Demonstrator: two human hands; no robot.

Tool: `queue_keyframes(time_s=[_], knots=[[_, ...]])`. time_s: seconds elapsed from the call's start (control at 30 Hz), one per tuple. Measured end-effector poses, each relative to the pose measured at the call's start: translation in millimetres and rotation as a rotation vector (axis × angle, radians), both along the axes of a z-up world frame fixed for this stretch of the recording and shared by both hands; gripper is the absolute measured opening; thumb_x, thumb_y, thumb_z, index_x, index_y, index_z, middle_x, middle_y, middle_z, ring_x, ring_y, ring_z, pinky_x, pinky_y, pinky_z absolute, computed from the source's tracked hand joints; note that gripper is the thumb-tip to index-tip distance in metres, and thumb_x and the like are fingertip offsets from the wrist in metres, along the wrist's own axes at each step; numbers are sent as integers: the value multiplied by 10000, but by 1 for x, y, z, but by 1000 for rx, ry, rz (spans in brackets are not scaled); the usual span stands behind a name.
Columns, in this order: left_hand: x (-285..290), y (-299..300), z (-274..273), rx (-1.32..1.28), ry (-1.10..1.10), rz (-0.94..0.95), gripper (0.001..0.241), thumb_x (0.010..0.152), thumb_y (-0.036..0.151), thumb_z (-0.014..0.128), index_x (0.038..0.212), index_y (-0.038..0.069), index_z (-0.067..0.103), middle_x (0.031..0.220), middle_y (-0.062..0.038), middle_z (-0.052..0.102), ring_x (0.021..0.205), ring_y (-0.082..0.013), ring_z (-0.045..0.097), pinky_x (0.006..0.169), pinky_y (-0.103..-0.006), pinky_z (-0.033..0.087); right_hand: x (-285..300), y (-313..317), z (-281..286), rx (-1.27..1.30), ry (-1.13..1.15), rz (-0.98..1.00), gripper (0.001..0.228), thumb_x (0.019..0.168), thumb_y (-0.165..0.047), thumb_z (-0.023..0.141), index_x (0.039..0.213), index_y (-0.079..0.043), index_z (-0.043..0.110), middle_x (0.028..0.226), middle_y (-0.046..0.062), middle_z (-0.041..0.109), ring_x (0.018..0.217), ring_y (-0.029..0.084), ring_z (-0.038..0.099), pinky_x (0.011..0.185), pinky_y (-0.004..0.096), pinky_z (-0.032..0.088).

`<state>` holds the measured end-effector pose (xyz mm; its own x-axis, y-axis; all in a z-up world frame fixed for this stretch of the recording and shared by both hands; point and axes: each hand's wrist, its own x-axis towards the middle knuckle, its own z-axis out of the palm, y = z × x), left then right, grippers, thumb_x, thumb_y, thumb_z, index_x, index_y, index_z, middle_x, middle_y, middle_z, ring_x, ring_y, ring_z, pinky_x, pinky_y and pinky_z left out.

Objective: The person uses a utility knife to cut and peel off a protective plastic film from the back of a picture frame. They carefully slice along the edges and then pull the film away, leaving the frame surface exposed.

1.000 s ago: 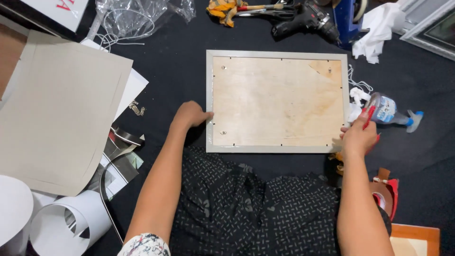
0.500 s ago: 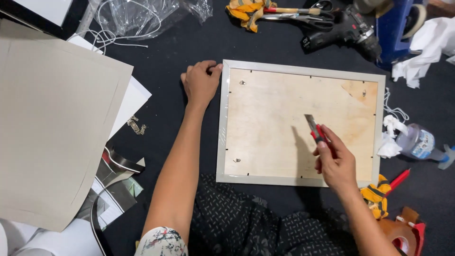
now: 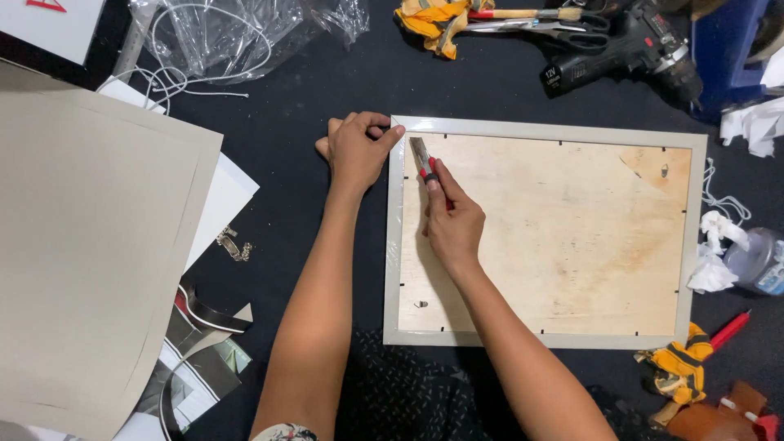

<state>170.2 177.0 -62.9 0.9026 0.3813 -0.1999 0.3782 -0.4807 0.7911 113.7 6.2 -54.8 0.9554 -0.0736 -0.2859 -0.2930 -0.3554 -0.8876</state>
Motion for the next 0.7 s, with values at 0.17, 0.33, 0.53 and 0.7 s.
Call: queue_keyframes(time_s=[0.17, 0.33, 0.53, 0.7], knots=[[3, -2, -6, 12, 24, 33, 251, 878, 408, 778, 997, 188, 764, 831, 51, 610, 1067, -164, 495, 1012, -428, 286, 7, 11, 27, -51, -16, 40, 362, 1045, -218, 588, 1402, -223, 644, 716, 124, 734, 545, 145, 650, 449, 306, 574], [2, -2, -6, 19, 5, 29, 254, 876, 418, 776, 993, 193, 761, 828, 49, 607, 1062, -161, 496, 1005, -422, 285, 9, 12, 26, -52, -3, 49, 359, 1053, -248, 575, 1406, -227, 639, 679, 97, 711, 502, 146, 642, 443, 286, 587], [2, -5, -2, 31, -6, 32, 243, 881, 403, 772, 992, 188, 758, 830, 40, 605, 1059, -168, 493, 1003, -427, 279, 8, 9, 17, -69, 8, 75, 363, 1058, -260, 565, 1414, -239, 631, 880, 122, 747, 600, 150, 675, 510, 298, 606], [1, -5, -4, 34, 2, 28, 244, 893, 391, 763, 1014, 179, 755, 846, 28, 620, 1068, -175, 496, 1012, -432, 273, 5, 10, 30, -132, 25, 140, 383, 1065, -284, 555, 1443, -248, 601, 1343, 133, 680, 1161, 329, 698, 904, 441, 614]])
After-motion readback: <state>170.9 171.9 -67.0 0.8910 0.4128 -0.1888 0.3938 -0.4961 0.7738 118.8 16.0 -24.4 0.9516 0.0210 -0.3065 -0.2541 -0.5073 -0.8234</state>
